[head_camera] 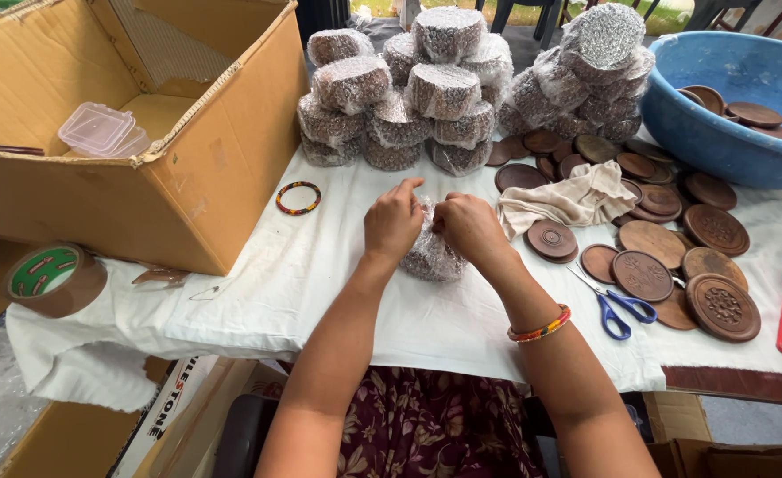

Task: The person wraps a stack of round wooden coasters in bubble wrap and secures it with tape. Then the person wipes a single wooden coaster with a cloth. The wrapped stack is placed on a pile of similar wrapped stacks.

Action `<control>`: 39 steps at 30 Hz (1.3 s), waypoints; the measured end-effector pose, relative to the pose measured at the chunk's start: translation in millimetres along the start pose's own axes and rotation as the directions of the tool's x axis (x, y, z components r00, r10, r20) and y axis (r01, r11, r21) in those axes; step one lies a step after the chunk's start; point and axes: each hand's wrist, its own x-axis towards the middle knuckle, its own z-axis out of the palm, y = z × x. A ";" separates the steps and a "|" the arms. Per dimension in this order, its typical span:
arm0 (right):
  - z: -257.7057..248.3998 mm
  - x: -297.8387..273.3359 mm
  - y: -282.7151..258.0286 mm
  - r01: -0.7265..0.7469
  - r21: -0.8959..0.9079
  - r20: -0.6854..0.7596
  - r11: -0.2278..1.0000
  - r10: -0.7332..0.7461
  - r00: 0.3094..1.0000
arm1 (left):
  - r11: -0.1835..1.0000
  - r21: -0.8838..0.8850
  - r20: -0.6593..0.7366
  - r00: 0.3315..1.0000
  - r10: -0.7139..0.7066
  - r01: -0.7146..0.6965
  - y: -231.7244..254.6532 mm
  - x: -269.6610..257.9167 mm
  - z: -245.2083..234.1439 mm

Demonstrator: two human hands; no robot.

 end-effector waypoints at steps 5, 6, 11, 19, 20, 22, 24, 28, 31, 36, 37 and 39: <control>1.8 0.7 1.0 0.008 -0.004 0.004 1.000 -0.008 1.000 | 1.000 -0.024 -0.068 0.998 0.010 -0.011 -8.1 4.9 4.4; 1.6 0.7 0.0 0.004 0.000 0.007 1.000 -0.004 1.000 | 0.999 -0.042 -0.072 0.997 -0.020 0.017 -6.2 4.5 -2.7; 3.7 -0.2 2.1 0.007 0.003 -0.003 1.000 -0.007 1.000 | 0.996 0.029 -0.071 0.994 0.084 -0.082 -7.1 0.7 -8.4; 5.5 -0.3 2.9 0.047 -0.011 -0.060 0.999 -0.048 0.997 | 0.957 0.255 0.081 0.990 0.119 -0.136 -5.6 -0.5 -14.0; 5.8 -0.2 3.1 0.040 -0.009 -0.047 0.999 -0.040 0.998 | 0.954 0.264 0.070 0.989 0.126 -0.141 -9.4 0.4 -10.1; 4.7 -0.2 2.2 0.033 -0.005 -0.033 0.999 -0.033 0.999 | 0.951 0.273 0.059 0.989 0.132 -0.143 -6.4 0.4 -12.2; 2.1 -0.6 0.3 0.008 0.004 -0.012 1.000 -0.008 1.000 | 0.987 0.104 -0.006 0.992 0.127 -0.126 7.5 -0.9 -23.9; 3.5 -1.4 2.7 0.022 0.008 -0.025 1.000 -0.021 0.999 | 0.998 -0.057 0.062 0.998 0.032 -0.029 11.3 0.6 -29.8; 2.4 -0.8 1.4 0.038 0.021 -0.042 0.999 -0.037 0.998 | 0.991 -0.068 0.253 0.963 -0.098 0.119 1.2 4.5 -28.7; -2.4 1.3 3.8 -0.020 0.092 0.001 0.996 0.020 1.000 | 0.988 -0.049 0.491 0.865 -0.101 0.143 19.5 3.1 -53.0; -1.0 4.2 10.9 -0.021 0.093 -0.001 0.995 0.021 1.000 | 0.989 -0.047 0.492 0.865 -0.101 0.142 18.6 2.6 -51.3; 0.6 9.7 26.8 -0.150 0.291 0.001 0.945 0.156 0.988 | 0.996 0.031 0.501 0.861 -0.085 0.080 17.7 2.2 -46.4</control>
